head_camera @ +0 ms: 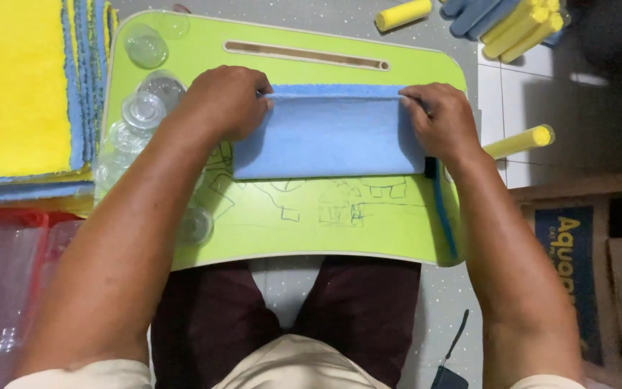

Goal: Preparing microfiber cloths by brushing them for debris, folding them, and inserting them into plastic storage tubes.

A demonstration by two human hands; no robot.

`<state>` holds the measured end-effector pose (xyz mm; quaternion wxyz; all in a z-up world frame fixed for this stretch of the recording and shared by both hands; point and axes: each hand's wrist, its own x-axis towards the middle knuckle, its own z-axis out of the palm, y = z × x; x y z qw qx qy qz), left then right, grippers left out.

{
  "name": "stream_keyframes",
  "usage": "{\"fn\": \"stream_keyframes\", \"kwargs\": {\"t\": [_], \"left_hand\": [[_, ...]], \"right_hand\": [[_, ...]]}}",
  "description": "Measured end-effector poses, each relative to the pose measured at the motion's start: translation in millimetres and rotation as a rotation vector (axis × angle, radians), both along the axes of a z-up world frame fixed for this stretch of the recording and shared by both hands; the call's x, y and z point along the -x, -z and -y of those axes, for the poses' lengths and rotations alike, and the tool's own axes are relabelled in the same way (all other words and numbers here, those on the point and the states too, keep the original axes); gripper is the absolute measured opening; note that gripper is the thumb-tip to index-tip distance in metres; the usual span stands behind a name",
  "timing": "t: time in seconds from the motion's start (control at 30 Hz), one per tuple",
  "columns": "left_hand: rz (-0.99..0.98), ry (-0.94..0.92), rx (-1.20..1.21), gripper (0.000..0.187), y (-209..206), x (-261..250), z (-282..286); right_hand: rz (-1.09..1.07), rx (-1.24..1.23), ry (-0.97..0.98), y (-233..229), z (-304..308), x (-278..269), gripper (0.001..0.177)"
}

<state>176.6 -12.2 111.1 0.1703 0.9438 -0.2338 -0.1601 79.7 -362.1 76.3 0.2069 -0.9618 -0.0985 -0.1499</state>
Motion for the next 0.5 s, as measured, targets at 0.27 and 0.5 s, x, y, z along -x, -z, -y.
{"fn": "stream_keyframes", "kwargs": {"t": [0.27, 0.5], "left_hand": [[-0.219, -0.145, -0.145, 0.032, 17.4, -32.8, 18.1], [-0.167, -0.178, -0.118, 0.041, 22.8, -35.0, 13.5]], "right_hand": [[-0.276, -0.045, 0.103, 24.6, -1.1, -55.3, 0.02], [-0.458, -0.068, 0.256, 0.0, -17.3, -55.9, 0.025]]}}
